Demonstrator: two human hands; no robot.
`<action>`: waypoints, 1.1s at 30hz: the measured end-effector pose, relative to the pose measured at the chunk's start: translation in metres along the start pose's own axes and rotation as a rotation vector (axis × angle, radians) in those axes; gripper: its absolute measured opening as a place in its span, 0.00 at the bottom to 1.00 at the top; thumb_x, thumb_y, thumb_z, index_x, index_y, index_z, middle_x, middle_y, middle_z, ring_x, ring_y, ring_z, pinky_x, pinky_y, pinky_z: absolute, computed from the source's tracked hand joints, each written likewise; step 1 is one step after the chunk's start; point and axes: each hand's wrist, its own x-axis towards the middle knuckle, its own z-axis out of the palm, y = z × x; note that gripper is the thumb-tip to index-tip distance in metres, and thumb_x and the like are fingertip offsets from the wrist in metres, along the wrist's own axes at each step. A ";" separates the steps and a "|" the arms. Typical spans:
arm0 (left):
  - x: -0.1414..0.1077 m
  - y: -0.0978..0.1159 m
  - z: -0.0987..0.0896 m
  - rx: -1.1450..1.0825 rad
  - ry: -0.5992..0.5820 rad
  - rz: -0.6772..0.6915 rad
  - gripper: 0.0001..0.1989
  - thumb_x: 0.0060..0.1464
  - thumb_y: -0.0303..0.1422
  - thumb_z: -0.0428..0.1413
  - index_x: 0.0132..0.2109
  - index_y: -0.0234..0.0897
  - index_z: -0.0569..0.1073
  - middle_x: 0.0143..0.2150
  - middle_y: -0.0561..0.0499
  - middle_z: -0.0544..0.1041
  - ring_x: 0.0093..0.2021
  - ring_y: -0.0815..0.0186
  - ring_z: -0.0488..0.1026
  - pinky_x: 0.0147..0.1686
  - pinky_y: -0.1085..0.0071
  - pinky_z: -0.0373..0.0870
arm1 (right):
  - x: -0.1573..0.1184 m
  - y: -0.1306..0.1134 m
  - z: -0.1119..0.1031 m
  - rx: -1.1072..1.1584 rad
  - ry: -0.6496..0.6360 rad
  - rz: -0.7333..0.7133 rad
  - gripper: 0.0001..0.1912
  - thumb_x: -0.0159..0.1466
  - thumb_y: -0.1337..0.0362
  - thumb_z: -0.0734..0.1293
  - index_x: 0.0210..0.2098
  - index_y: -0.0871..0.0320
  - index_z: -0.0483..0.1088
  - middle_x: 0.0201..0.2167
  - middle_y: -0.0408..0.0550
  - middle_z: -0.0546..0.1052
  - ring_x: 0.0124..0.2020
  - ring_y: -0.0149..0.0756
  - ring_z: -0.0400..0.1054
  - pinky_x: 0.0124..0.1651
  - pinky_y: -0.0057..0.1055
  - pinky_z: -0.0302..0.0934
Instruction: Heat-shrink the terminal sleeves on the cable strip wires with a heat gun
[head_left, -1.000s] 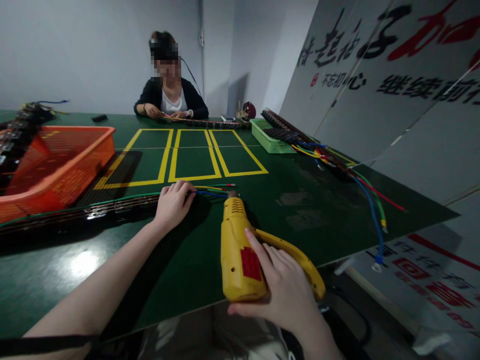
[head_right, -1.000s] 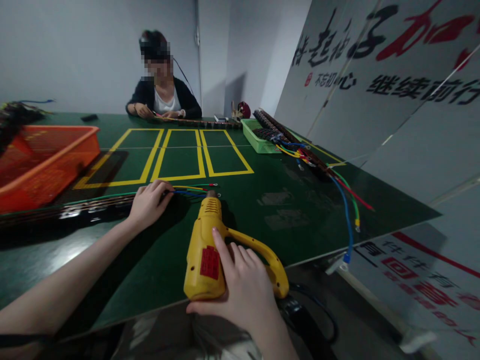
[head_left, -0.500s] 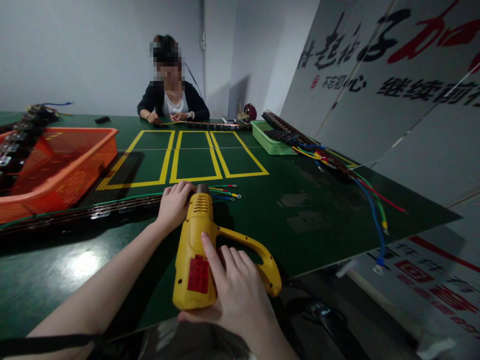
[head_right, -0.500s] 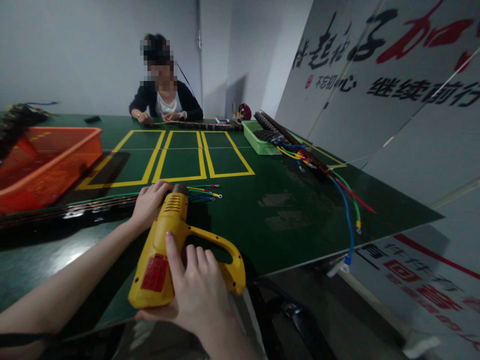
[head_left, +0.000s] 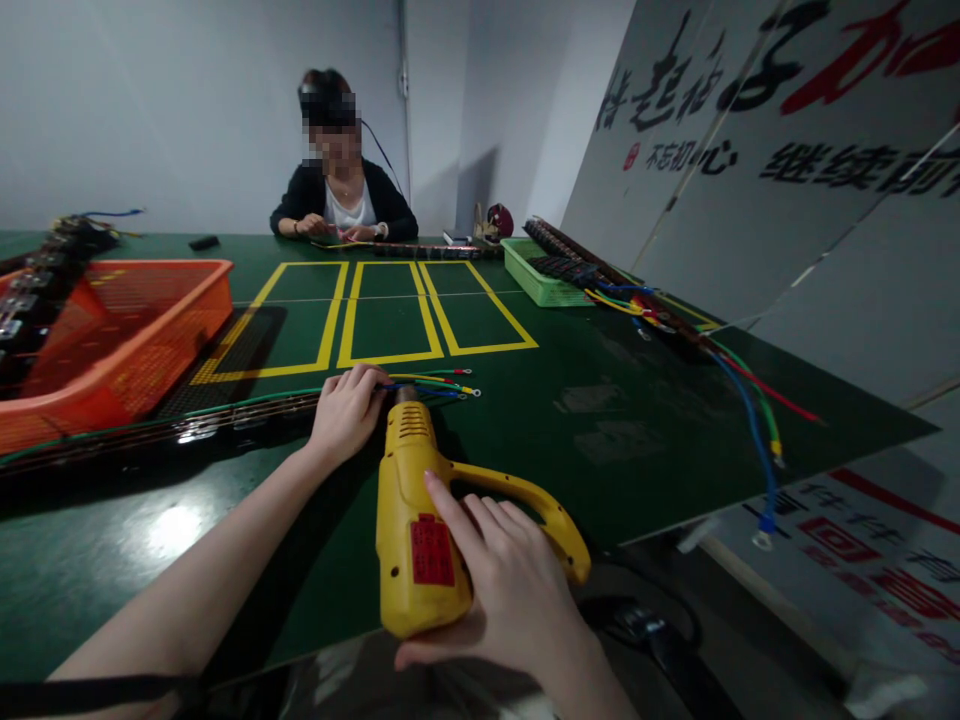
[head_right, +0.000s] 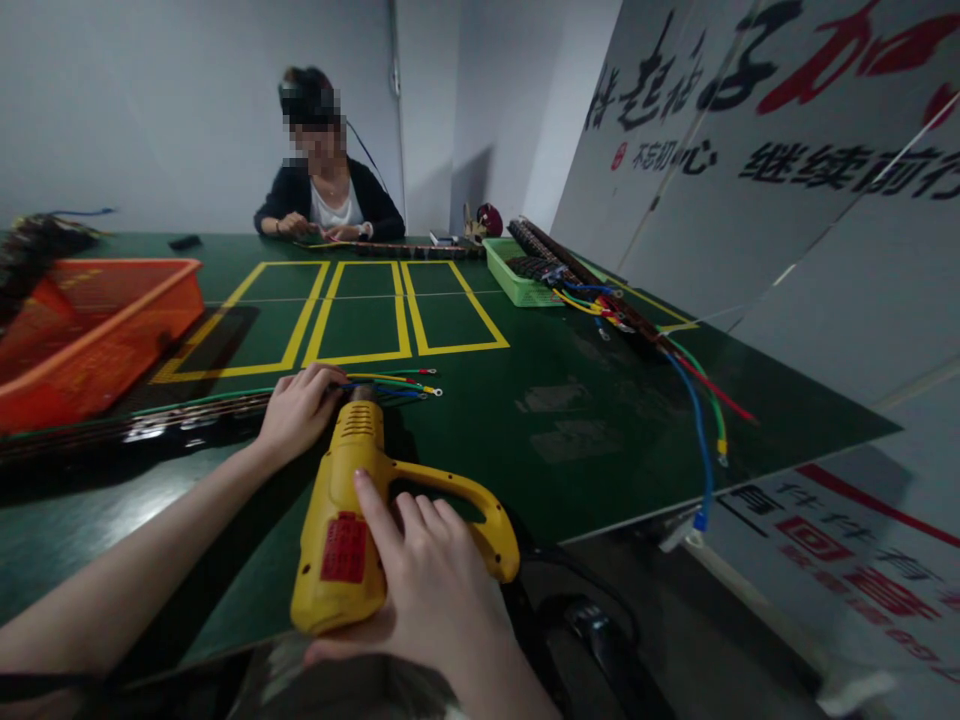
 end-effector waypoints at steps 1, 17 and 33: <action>0.000 0.000 0.000 -0.005 0.005 0.000 0.08 0.62 0.32 0.43 0.45 0.40 0.65 0.48 0.50 0.72 0.49 0.60 0.69 0.46 0.62 0.59 | -0.002 0.003 -0.003 0.005 -0.007 0.010 0.62 0.45 0.28 0.62 0.68 0.55 0.41 0.42 0.52 0.72 0.41 0.47 0.68 0.45 0.44 0.62; 0.001 0.004 -0.001 -0.020 0.003 -0.017 0.08 0.62 0.32 0.44 0.45 0.40 0.65 0.49 0.49 0.72 0.49 0.60 0.69 0.45 0.62 0.59 | -0.027 0.024 -0.015 -0.246 0.135 0.134 0.63 0.45 0.28 0.62 0.67 0.63 0.44 0.47 0.57 0.74 0.44 0.48 0.70 0.44 0.41 0.64; 0.002 0.005 0.000 -0.029 0.017 -0.031 0.09 0.60 0.29 0.44 0.44 0.40 0.66 0.49 0.48 0.72 0.48 0.60 0.69 0.46 0.62 0.59 | 0.008 -0.023 0.016 -0.186 0.152 -0.009 0.60 0.48 0.25 0.54 0.65 0.64 0.51 0.39 0.57 0.75 0.35 0.46 0.71 0.39 0.41 0.66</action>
